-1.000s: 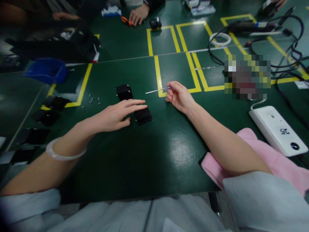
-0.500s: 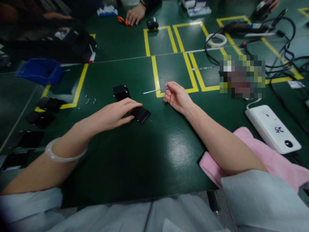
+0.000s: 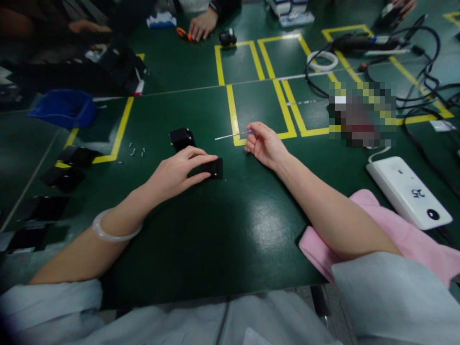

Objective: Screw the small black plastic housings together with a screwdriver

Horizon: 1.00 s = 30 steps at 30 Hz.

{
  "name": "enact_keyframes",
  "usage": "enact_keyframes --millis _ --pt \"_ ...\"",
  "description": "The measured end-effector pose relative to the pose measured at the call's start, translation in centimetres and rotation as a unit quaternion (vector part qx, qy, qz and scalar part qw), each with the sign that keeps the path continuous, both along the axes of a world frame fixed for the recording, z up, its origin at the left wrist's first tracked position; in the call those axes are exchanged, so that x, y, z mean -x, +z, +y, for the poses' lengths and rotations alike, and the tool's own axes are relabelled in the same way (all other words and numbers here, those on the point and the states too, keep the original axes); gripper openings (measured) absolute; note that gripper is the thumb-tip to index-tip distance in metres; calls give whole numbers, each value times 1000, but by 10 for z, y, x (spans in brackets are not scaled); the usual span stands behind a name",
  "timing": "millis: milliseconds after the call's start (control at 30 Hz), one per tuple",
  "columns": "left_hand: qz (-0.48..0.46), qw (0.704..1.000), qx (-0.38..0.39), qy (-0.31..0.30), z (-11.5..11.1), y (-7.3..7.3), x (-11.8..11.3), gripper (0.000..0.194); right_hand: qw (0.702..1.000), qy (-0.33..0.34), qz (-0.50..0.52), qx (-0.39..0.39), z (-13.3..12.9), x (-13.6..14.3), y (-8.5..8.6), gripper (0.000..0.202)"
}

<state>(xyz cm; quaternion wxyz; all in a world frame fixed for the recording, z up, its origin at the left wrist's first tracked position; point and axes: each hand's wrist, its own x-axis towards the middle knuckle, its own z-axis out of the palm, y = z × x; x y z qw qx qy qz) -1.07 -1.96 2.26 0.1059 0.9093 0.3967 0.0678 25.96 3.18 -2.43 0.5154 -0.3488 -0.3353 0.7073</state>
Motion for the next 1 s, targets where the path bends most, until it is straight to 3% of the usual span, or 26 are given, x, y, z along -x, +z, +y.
enact_keyframes --millis 133,300,400,533,800,1000 --pt "2 999 -34 15 -2 -1 -1 44 1000 2 8 -2 1 0 0 23" --pt "-23 998 -20 -61 6 -13 8 65 1000 3 19 -1 0 0 1 16" --pt "-20 997 -11 -70 8 -19 8 62 1000 2 20 0 0 0 1 16" --pt "-28 998 0 -54 7 -19 6 53 999 8 32 -5 1 0 -1 16" --pt "-82 996 -31 -15 12 -29 9 47 1000 0 25 -7 2 -1 -1 27" --pt "-83 996 -10 33 11 -33 7 47 1000 5 19 -10 1 -1 0 25"
